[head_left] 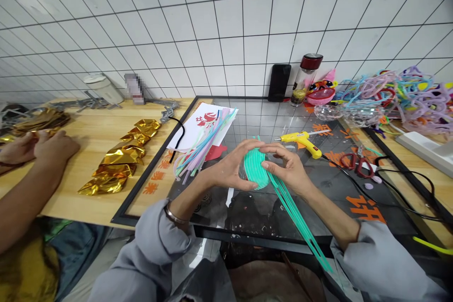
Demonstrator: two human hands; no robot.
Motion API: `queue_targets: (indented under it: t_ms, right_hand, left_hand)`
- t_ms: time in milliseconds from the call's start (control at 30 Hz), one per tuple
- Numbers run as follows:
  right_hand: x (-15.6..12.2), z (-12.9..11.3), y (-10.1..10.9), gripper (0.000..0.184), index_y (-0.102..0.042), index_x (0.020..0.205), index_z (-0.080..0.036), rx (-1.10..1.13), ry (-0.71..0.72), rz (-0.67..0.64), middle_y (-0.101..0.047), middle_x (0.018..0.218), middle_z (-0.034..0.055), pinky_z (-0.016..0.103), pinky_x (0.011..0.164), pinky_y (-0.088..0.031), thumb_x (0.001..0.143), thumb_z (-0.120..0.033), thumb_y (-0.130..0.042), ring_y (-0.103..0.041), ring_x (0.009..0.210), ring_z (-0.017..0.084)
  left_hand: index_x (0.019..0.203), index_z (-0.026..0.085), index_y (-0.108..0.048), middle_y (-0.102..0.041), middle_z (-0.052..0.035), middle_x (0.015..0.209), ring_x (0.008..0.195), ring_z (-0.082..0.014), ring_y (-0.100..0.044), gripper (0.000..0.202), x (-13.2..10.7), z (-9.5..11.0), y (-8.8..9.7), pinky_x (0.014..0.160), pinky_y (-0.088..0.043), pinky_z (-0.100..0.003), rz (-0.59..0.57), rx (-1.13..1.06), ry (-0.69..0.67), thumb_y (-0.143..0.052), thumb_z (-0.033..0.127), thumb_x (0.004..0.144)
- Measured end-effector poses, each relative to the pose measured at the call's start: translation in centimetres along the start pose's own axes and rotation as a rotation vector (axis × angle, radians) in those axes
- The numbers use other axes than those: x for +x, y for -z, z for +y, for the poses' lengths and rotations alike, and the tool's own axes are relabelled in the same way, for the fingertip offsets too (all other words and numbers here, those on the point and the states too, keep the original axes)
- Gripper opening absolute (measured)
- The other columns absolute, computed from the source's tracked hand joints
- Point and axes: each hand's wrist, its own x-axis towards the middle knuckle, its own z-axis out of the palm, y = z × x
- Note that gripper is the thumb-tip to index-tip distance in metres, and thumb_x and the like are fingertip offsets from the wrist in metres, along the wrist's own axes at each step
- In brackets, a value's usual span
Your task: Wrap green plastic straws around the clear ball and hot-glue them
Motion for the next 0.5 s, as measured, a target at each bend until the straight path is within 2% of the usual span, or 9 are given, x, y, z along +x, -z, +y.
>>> queue_targets:
  t_ms: [67,167,333,500]
  right_hand:
    - [-0.1,0.0,0.0,0.030,-0.073,0.099,-0.026,-0.006,-0.039,0.003,-0.072,0.108,0.0054,0.043,0.095,-0.047,0.076,-0.046,-0.078,-0.064,0.108,0.025]
    - [-0.1,0.1,0.0,0.040,-0.071,0.105,-0.026,-0.003,-0.125,0.018,-0.072,0.115,0.0063,0.046,0.095,-0.044,0.072,-0.047,-0.079,-0.063,0.113,0.028]
    - [-0.1,0.1,-0.1,0.057,-0.064,0.116,-0.027,0.041,-0.166,0.043,-0.071,0.119,0.0079,0.050,0.100,-0.041,0.067,-0.050,-0.082,-0.061,0.116,0.030]
    - [-0.1,0.2,-0.2,0.058,-0.062,0.117,-0.027,0.052,-0.161,0.047,-0.071,0.115,0.0085,0.051,0.102,-0.040,0.068,-0.050,-0.082,-0.061,0.117,0.029]
  left_hand:
    - [0.152,0.028,-0.020,-0.034,-0.0158,0.153,0.146,-0.0370,-0.033,0.104,-0.1,-0.1,-0.1,0.121,-0.029,-0.061,0.007,0.007,0.017,-0.083,0.039,0.069]
    - [0.153,0.027,-0.019,-0.032,-0.0166,0.154,0.147,-0.0372,-0.032,0.106,-0.1,0.0,-0.1,0.121,-0.029,-0.061,-0.002,0.012,0.042,-0.083,0.041,0.069]
    - [0.144,0.027,-0.035,-0.037,-0.0160,0.148,0.146,-0.0365,-0.031,0.092,0.2,0.8,0.3,0.120,-0.030,-0.062,-0.029,0.042,0.046,-0.085,0.040,0.069]
    - [0.131,0.023,-0.046,-0.044,-0.0162,0.136,0.137,-0.0345,-0.042,0.077,0.2,1.4,0.7,0.116,-0.039,-0.057,0.011,0.108,0.046,-0.087,0.041,0.067]
